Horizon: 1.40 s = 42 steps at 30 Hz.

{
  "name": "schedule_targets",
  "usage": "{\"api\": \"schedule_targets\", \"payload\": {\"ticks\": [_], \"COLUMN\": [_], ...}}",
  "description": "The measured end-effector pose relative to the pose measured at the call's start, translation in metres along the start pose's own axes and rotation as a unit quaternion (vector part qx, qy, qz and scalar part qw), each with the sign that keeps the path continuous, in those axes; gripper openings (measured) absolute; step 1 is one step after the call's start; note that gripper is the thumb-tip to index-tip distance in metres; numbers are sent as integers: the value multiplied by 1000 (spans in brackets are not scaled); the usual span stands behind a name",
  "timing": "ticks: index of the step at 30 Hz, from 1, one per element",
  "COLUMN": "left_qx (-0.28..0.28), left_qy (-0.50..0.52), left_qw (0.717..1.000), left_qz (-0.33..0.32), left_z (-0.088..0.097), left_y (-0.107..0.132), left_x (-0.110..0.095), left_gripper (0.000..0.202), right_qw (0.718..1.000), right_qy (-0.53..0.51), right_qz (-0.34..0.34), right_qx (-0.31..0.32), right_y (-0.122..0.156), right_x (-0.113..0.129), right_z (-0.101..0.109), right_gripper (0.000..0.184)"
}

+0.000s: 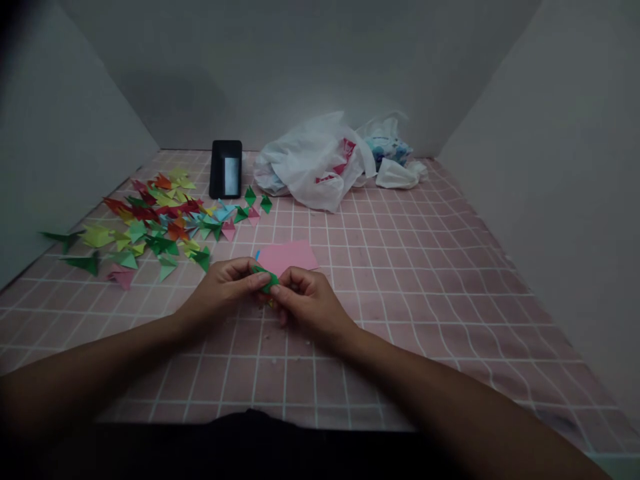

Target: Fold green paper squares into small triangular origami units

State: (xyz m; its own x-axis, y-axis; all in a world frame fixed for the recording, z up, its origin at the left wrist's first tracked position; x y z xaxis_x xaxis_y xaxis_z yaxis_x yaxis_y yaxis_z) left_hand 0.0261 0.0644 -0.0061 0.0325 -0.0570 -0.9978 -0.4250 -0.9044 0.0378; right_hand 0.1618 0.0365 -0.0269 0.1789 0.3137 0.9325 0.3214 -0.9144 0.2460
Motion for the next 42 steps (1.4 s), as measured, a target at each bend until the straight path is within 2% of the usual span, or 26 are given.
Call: {"api": "schedule_targets", "payload": {"ticks": [5, 10, 16, 24, 30, 33, 38, 42], "left_qx": [-5, 25, 56, 61, 67, 70, 25, 30], "left_qy": [-22, -41, -4, -13, 4, 21, 68, 77], "left_qw": [1000, 999, 998, 998, 998, 997, 997, 994], "left_qz": [-11, -4, 15, 20, -17, -17, -34, -68], "left_z": [1, 0, -5, 0, 1, 0, 4, 4], "left_y": [-1, -2, -3, -7, -7, -7, -9, -9], "left_x": [-1, -3, 1, 5, 0, 1, 2, -1], "left_gripper": [28, 29, 27, 28, 25, 25, 30, 30], "right_qw": [999, 999, 1000, 1000, 999, 997, 989, 988], "right_qy": [-40, -35, -23, -14, -21, -62, -129, -138], "right_qz": [-17, -3, 13, 25, 26, 17, -22, -26], "right_qx": [29, 23, -1, -11, 20, 42, 67, 66], "right_y": [1, 0, 0, -2, -2, -3, -3, -3], "right_x": [-2, 1, 0, 4, 5, 3, 1, 0], "right_z": [-3, -4, 1, 4, 1, -2, -6, -5], "right_gripper": [28, 28, 29, 21, 27, 26, 25, 24]}}
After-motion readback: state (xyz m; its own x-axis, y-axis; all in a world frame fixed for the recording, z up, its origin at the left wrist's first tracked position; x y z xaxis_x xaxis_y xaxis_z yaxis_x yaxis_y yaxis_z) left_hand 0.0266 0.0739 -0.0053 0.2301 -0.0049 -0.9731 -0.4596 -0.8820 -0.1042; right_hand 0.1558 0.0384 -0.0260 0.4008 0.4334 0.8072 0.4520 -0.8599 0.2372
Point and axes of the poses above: each hand's wrist, its own y-axis away from the middle knuckle, its own z-axis out of the back of the hand, x = y × z, the point moved 6 cm from there along -y, towards the middle knuckle, and after that the axes turned 6 degrees about -z, right-handed, at the moved point
